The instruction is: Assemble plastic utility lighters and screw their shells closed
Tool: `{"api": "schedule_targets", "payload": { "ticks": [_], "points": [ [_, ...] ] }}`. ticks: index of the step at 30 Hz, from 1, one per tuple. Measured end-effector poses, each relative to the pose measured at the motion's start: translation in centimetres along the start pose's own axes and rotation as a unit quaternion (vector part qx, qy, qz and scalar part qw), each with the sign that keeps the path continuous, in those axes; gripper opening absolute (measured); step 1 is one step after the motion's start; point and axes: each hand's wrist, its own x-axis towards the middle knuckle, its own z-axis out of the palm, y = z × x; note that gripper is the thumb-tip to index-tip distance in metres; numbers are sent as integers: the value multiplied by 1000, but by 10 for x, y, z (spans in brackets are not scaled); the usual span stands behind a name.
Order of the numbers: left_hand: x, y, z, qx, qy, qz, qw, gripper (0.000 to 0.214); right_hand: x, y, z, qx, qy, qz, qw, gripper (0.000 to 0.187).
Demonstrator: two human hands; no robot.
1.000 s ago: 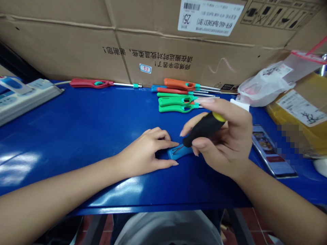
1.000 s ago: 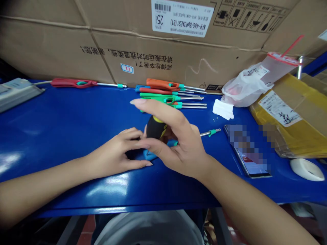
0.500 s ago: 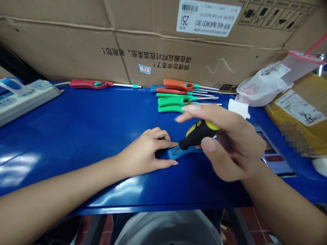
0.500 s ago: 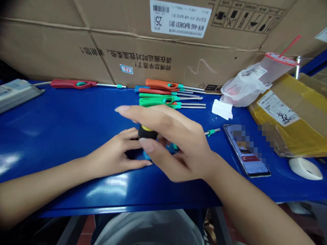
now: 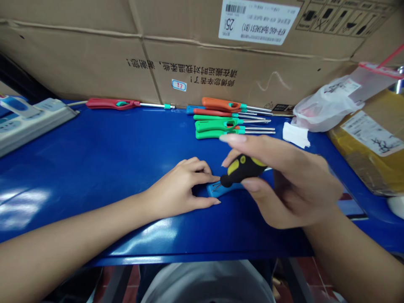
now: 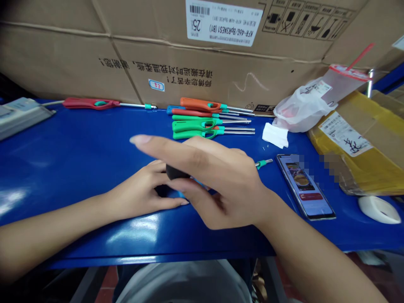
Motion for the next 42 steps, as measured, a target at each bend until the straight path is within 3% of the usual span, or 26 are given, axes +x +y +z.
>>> {"api": "schedule_targets", "payload": {
  "ticks": [4,10,13,16,21,26,31,33,37,42],
  "points": [
    [0,0,0,10,-2,4,1000,34,0,6,3,-45,42,-21,998,45],
    [1,0,1,9,-1,8,1000,38,-4,6,3,36,2,3,999,53],
    [1,0,1,-2,-1,7,1000,38,-1,5,2,-74,37,-29,996,39],
    [0,0,0,-3,1,8,1000,34,0,4,-1,-141,39,-37,989,41],
    [1,1,-1,18,2,7,1000,35,-2,5,0,-16,-6,6,1000,59],
    [0,0,0,10,-8,3,1000,35,0,8,2,-139,65,-60,986,38],
    [-1,1,0,18,-4,4,1000,36,-3,10,2,15,1,-11,1000,46],
    [-1,1,1,18,-4,3,1000,36,-2,10,3,21,27,-12,999,47],
    [0,1,2,10,-3,3,1000,34,1,11,4,-88,84,-76,990,36],
    [0,0,2,15,9,14,1000,36,-1,8,1,31,-6,33,999,50]
  ]
}}
